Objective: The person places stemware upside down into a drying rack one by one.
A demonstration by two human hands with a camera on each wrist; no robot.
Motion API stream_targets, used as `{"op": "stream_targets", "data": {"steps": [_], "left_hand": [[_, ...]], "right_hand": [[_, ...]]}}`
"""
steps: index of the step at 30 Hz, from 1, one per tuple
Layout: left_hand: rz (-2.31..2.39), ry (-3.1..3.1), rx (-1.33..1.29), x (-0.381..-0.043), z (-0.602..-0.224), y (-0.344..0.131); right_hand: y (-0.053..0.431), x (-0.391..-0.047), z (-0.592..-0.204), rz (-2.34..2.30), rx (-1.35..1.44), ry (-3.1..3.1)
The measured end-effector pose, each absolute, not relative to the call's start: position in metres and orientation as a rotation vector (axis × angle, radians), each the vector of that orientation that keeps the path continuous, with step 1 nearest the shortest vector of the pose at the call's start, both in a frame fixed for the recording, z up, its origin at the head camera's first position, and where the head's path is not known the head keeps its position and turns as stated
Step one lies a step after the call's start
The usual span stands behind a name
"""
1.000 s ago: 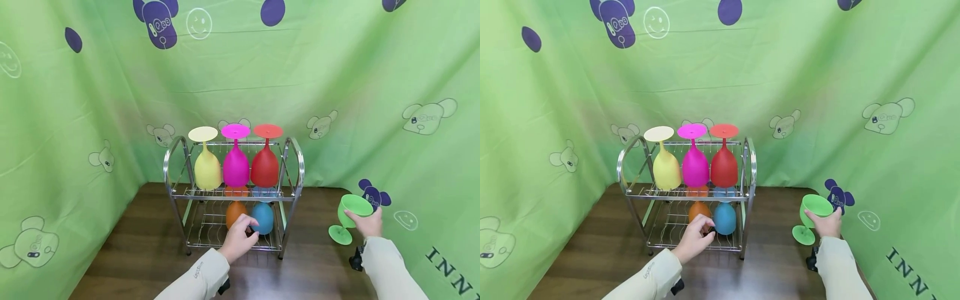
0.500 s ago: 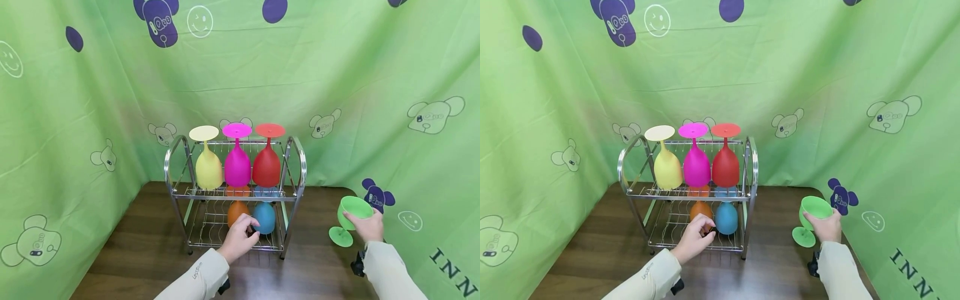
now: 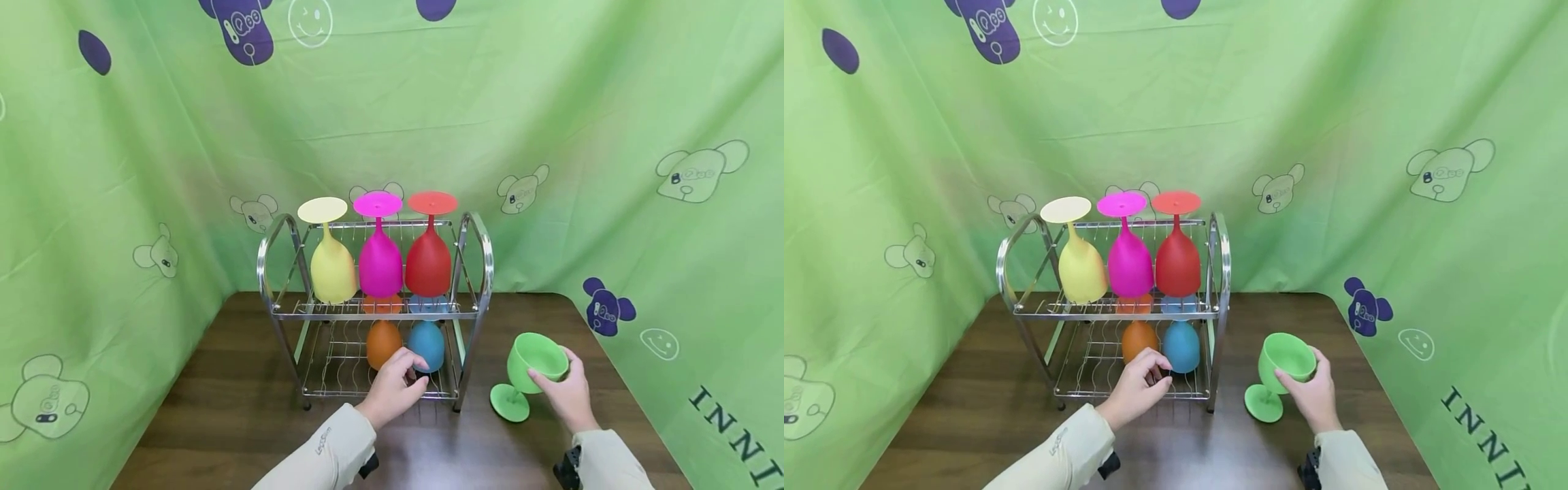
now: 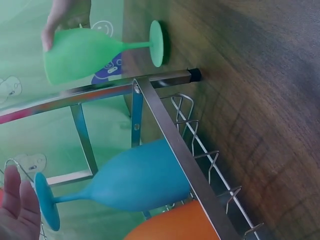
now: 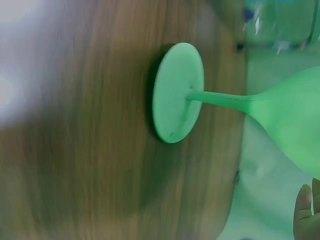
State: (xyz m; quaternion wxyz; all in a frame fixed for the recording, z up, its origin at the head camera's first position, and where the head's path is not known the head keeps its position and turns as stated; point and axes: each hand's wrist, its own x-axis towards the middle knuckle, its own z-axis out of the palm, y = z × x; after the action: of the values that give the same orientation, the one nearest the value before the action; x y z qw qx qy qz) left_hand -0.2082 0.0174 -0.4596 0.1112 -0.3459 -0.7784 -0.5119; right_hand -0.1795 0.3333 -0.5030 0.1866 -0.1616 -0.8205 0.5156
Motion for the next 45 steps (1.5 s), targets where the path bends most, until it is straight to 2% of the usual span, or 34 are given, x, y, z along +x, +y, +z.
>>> {"op": "stream_targets", "data": {"steps": [11, 18, 23, 28, 38, 45], "left_hand": [[-1.461, -2.474, -1.128, -0.207, -0.458, 0.023], [-1.002, -2.753, -1.197, -0.200, -0.449, 0.031], [-0.949, -2.898, -1.077, -0.192, -0.442, 0.036], [-0.948, -3.008, -0.914, -0.182, -0.435, 0.040], [-0.715, -3.039, -0.871, -0.175, -0.428, 0.043], [-0.910, -3.008, -0.842, -0.177, -0.431, 0.031]], "right_hand": [[0.291, -0.148, -0.518, 1.361, -0.142, -2.271], [0.259, -0.140, -0.518, 1.252, 0.222, -2.245], [0.238, -0.138, -0.513, 1.099, 0.410, -2.271], [0.221, -0.138, -0.507, 0.894, 0.484, -2.286], [0.200, -0.142, -0.495, 0.691, 0.587, -2.214], [0.194, -0.141, -0.491, 0.701, 0.601, -2.259]]}}
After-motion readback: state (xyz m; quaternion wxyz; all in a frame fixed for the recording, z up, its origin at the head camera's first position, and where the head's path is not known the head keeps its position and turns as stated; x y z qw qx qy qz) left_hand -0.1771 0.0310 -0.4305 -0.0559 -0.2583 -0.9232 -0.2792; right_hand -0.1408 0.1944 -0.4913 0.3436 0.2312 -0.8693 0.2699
